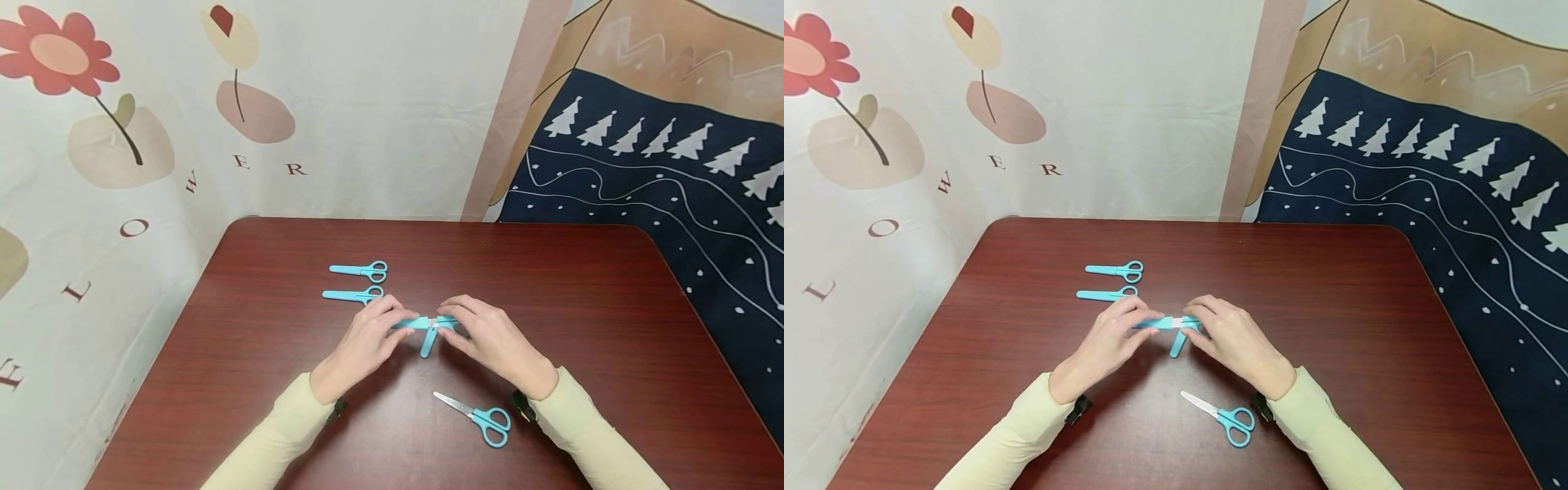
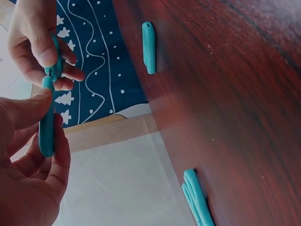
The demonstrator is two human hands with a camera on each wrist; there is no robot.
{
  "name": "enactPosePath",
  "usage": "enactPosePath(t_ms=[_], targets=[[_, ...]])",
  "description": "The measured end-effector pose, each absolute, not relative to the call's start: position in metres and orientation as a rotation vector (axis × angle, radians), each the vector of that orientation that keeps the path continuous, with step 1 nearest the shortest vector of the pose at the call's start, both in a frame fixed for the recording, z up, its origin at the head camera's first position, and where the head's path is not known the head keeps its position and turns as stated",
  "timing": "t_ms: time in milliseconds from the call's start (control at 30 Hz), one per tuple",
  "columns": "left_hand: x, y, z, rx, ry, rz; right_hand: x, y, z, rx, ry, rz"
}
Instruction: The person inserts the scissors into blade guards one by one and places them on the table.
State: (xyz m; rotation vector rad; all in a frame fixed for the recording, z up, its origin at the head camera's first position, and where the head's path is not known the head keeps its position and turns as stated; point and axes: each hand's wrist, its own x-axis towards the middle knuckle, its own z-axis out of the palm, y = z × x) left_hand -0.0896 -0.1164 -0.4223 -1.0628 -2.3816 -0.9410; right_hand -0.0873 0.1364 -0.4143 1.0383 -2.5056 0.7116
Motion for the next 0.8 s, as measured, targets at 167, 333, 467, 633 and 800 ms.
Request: enactPosePath(t_ms=[167,333,467,633,800], targets=[[-0.0906,-0.1159,-0.4222,-1.051,-2.392,-0.934,-0.0864,0.1369,-0.4132,1.046,-2.488,0.716],[-0.0916,-0.1154,-0.4228,-1.052,-2.381,-0.920,-0.0856,0.1361,-0.4130,1.046,-2.474,0.698],[-0.0914,-0.1149,-0.4231,-1.062,-2.358,-0.922,-0.0853,0.1362,-0.4138,1.053,-2.464,0.693],[-0.0916,-0.1142,-0.4232,-1.065,-2.347,-0.912,-0.0853,0.1357,-0.4142,1.061,-2.447,0.698],[-0.0928,-0.1126,-0.4227,-1.064,-2.358,-0.897,-0.0854,0.1359,-0.4153,1.061,-2.445,0.705]])
